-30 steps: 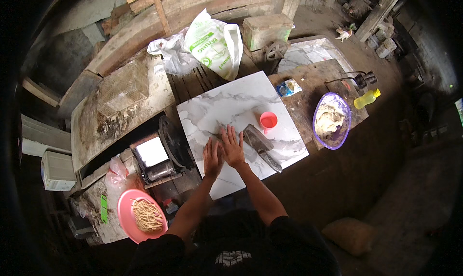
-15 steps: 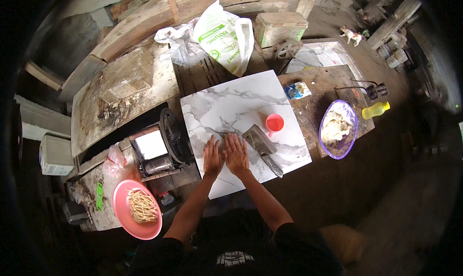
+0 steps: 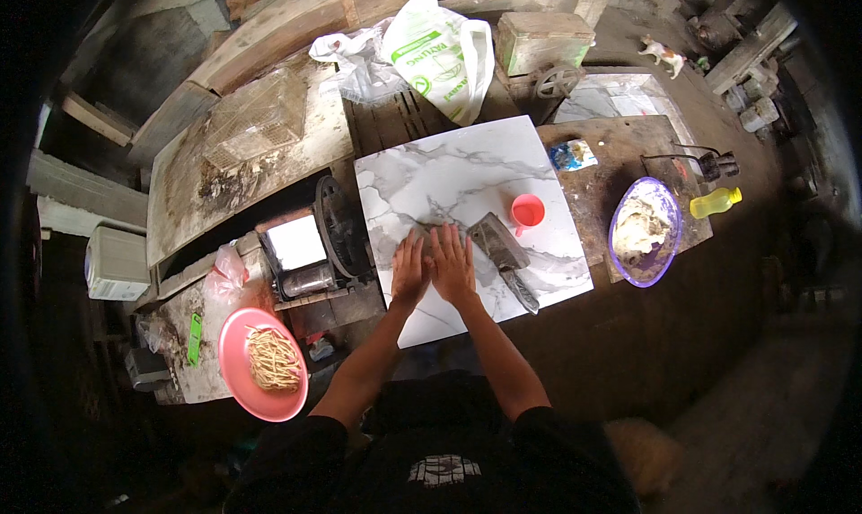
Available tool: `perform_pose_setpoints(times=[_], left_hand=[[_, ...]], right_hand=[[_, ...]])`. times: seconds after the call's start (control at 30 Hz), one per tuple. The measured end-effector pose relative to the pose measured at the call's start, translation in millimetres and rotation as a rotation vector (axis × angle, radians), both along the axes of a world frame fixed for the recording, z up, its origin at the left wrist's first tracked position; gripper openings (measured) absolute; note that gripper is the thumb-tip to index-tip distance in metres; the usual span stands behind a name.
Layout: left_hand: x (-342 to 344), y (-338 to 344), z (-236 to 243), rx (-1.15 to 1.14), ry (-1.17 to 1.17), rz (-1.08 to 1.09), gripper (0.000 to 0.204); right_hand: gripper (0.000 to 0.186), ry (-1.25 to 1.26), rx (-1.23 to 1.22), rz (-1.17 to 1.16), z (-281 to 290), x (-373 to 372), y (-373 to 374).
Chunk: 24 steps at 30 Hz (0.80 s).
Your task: The person flattens a piece of dough on a tile by hand and then uses a knife to cut the flattened dough into thin noodle-like strips.
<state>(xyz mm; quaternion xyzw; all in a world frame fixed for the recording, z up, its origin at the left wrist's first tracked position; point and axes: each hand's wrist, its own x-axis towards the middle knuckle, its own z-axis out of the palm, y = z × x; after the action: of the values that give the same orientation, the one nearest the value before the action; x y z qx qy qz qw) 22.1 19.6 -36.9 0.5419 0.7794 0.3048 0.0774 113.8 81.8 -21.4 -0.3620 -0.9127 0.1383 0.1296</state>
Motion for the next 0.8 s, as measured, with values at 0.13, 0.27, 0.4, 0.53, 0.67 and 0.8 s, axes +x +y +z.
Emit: perform_pose_setpoints(times=[0.13, 0.27, 0.4, 0.53, 0.67, 0.8], left_hand=[[-9, -6, 1, -0.031, 0.057, -0.024, 0.049], [-10, -11, 8, -0.004, 0.068, -0.032, 0.046], [-5, -13, 14, -0.027, 0.061, 0.004, 0.042], [1, -13, 18, -0.047, 0.029, 0.003, 0.038], [1, -11, 25, -0.005, -0.022, -0.011, 0.042], [-6, -6, 12, 0.044, -0.017, -0.044, 0.048]], right_hand=[[0.055, 0.079, -0.046, 0.038, -5, 13, -19], [0.054, 0.053, -0.029, 0.001, -2, 0, -20], [0.053, -0.037, 0.028, -0.010, 6, -12, -10], [0.052, -0.096, 0.033, -0.065, 6, -20, -4], [0.051, -0.040, 0.027, -0.050, 9, -5, -12], [0.050, 0.077, -0.018, -0.008, 7, 20, -29]])
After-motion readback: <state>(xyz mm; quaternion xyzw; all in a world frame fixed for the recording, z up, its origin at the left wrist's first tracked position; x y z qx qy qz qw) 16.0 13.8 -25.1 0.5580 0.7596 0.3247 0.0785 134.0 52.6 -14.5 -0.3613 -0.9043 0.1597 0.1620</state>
